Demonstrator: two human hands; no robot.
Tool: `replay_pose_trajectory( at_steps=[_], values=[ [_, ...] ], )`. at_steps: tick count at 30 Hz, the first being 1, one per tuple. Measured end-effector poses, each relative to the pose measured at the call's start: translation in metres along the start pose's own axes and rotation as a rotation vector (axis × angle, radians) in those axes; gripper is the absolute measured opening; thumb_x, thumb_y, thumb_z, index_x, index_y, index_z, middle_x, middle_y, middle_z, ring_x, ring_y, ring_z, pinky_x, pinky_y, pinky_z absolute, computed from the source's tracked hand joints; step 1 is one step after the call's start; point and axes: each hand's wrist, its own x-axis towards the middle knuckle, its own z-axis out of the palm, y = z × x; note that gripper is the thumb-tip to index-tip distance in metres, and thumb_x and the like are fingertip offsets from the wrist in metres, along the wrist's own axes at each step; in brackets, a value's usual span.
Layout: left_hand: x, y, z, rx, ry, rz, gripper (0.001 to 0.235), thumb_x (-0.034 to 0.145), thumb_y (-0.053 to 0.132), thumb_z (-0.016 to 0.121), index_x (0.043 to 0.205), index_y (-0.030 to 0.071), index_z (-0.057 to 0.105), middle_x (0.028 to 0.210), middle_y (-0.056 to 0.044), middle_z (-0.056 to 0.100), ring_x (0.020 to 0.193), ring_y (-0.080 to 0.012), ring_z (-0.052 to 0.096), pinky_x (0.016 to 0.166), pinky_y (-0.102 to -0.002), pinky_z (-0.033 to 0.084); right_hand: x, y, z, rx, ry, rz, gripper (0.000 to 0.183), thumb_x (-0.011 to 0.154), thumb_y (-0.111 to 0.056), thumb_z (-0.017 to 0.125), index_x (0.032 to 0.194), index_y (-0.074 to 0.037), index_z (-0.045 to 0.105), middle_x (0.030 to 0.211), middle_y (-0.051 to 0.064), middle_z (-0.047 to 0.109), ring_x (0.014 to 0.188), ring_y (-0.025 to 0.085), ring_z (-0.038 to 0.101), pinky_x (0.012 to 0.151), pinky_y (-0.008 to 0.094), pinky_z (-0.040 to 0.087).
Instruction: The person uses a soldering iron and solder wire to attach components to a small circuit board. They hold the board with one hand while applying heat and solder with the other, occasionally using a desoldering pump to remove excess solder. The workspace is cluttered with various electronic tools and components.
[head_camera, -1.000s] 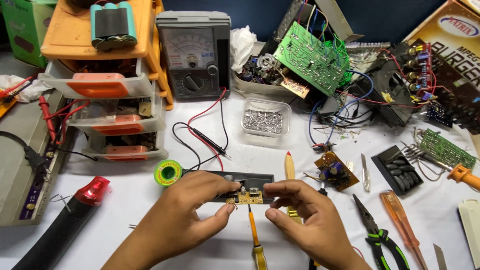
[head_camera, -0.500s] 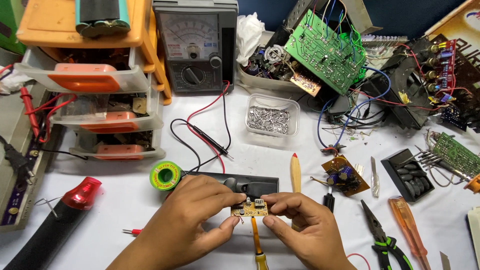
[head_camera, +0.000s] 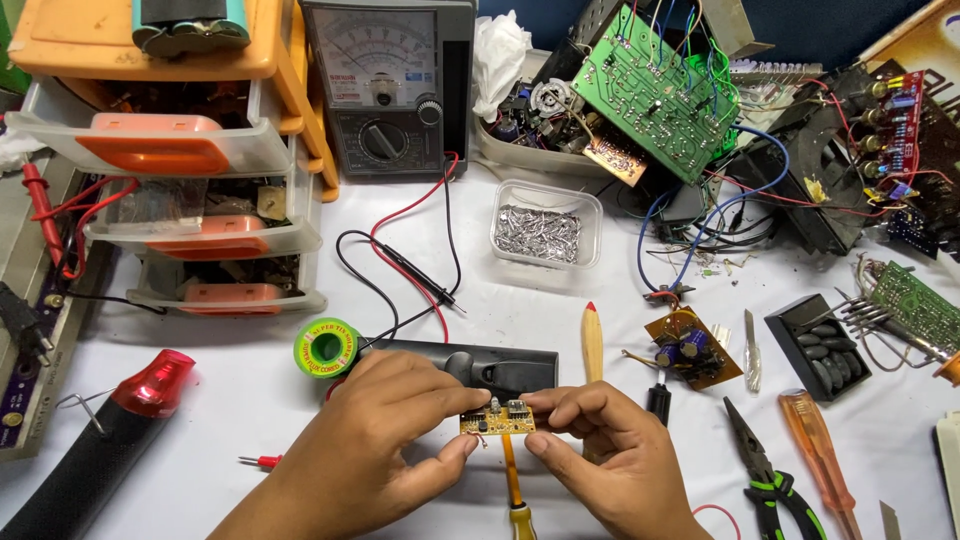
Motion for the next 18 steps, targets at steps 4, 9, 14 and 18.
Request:
replay_pose_trajectory(
  at_steps=[4,9,14,18],
  values=[
    [0.0002,0.0007,0.0005,0.007,0.005,0.007,0.025,0.088,0.021,0.075,0.111,0.011,0.073,0.094,-0.001,0.074,0.086,-0.0216,0.066,0.079,-0.037,0.045,0.0001,-0.0015,0.0005,0.022,0.000,0.019,0.020,0.080,0.000,0.081,0.089,-0.004,0.064,0.110,0.023,0.083,0.104,0.023,0.077,0.091,0.033,0.062],
    [0.0011,0.0022,-0.0004,0.009,0.008,0.014,0.025,0.088,0.020,0.075,0.111,0.011,0.073,0.095,-0.001,0.073,0.086,-0.0219,0.065,0.078,-0.036,0.045,-0.0001,-0.0007,-0.0001,0.005,-0.003,0.013,0.020,0.080,0.001,0.081,0.089,-0.005,0.064,0.110,0.022,0.083,0.103,0.022,0.078,0.091,0.034,0.063],
    [0.0004,0.0016,0.0009,0.016,0.025,0.024,0.026,0.087,0.021,0.076,0.111,0.011,0.073,0.095,-0.001,0.073,0.086,-0.0217,0.066,0.078,-0.036,0.045,-0.0006,-0.0024,0.0011,0.006,0.013,0.019,0.021,0.079,0.001,0.082,0.088,-0.005,0.064,0.109,0.023,0.083,0.101,0.023,0.078,0.088,0.033,0.064],
    [0.0007,0.0022,0.0007,0.016,0.029,0.028,0.025,0.088,0.020,0.076,0.111,0.011,0.073,0.095,-0.001,0.073,0.085,-0.0215,0.066,0.078,-0.036,0.045,-0.0005,-0.0025,0.0010,-0.002,0.006,0.003,0.021,0.079,0.001,0.081,0.088,-0.004,0.063,0.109,0.023,0.083,0.102,0.023,0.078,0.088,0.033,0.064]
  ],
)
